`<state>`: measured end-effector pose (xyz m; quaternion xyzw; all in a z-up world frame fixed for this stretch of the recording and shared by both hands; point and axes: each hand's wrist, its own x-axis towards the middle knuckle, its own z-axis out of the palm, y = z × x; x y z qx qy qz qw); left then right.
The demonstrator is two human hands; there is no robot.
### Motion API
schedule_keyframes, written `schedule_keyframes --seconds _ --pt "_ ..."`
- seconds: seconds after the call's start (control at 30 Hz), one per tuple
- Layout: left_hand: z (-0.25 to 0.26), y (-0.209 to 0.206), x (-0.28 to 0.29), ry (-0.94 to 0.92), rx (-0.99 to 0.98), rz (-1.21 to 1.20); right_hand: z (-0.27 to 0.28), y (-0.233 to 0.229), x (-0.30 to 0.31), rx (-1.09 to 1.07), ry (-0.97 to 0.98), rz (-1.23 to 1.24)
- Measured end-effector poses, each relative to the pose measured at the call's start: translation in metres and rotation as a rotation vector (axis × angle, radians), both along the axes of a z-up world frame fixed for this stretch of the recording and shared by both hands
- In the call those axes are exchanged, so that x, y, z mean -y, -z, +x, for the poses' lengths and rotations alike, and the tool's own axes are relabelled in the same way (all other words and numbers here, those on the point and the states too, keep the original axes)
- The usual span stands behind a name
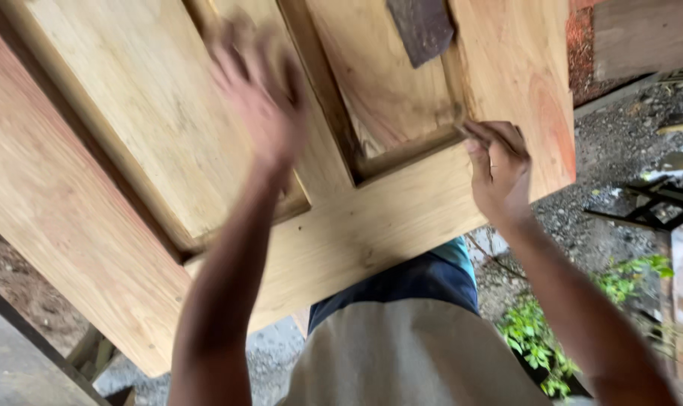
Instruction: The person sands the grooves and edges of a wooden door by hand using a piece of sandpaper, reaching into various recessed sections of the panels.
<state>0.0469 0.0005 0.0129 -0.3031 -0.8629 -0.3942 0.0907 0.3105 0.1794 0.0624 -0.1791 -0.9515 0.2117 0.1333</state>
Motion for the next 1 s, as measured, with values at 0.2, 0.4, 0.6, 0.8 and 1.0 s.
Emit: schedule_keyframes --seconds 0.2,0.4,0.6,0.8,1.0 --pt "0.134 -0.058 -0.017 0.465 0.789 0.393 -0.015 0.026 0.06 -0.125 0.007 -0.332" --pt "0.139 -0.018 -0.031 0.439 0.101 -0.194 0.014 -0.01 -0.049 -0.028 0.039 -0.233" --pt "0.14 0.033 -0.024 0.533 -0.081 -0.36 0.062 0.092 -0.177 0.025 0.524 0.023" --pt "0.162 0.023 -0.091 0.595 -0.159 -0.463 0.057 0.136 -0.167 0.152 0.687 0.351" --pt "0.138 -0.01 -0.089 0.678 0.12 -0.475 0.053 0.13 -0.173 0.224 0.715 0.454"
